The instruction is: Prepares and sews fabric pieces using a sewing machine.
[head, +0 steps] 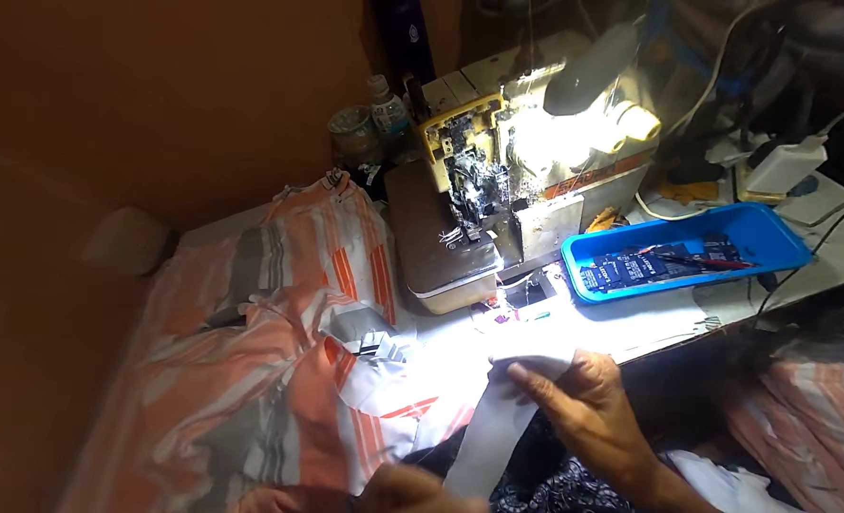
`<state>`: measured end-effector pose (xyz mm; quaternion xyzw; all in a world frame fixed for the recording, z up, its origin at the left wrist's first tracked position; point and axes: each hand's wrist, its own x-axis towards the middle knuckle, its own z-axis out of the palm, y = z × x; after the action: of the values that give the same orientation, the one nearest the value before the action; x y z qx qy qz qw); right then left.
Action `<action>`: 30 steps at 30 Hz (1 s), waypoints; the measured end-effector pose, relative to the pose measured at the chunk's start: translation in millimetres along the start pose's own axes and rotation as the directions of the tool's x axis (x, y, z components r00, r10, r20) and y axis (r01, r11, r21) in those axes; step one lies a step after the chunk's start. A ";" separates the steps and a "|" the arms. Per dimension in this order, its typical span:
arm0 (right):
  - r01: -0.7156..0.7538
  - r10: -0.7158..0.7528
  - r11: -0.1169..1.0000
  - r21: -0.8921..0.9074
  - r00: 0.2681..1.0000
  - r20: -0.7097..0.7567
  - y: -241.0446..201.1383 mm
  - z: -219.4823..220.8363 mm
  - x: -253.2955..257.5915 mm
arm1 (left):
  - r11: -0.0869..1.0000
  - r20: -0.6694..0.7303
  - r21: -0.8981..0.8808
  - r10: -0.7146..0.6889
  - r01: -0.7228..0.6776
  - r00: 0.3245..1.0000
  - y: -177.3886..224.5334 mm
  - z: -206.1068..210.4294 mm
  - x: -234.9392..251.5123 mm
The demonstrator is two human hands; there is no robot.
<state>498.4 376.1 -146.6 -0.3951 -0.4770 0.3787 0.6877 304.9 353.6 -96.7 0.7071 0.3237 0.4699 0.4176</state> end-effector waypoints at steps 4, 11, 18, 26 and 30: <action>0.072 -0.072 0.997 0.022 0.997 0.007 5.9 10.2 -8.7 | 0.998 -0.103 -0.061 -0.018 0.012 0.995 -14.5 34.2 32.0; 0.198 -0.188 0.967 -0.160 0.979 0.078 20.7 6.1 -13.9 | 0.998 -0.244 -0.024 -0.060 0.055 0.968 -32.4 51.3 43.3; 0.270 -0.220 0.947 -0.175 0.941 0.257 27.0 -7.1 -12.2 | 0.989 -0.289 -0.108 -0.125 0.098 0.949 -40.7 56.1 40.9; 0.078 -0.075 0.997 -0.002 0.971 0.229 15.0 -5.1 1.1 | 0.937 -0.276 -0.313 -0.244 0.153 0.930 -62.4 66.1 27.0; -0.039 0.029 0.987 0.157 0.998 0.064 2.4 -0.2 8.2 | 0.821 -0.202 -0.541 -0.337 0.182 0.920 -65.5 77.0 16.6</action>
<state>500.4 384.4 -145.9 -0.3354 -0.4595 0.4390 0.6955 378.4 374.6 -164.9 0.4429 0.3387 0.5749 0.5989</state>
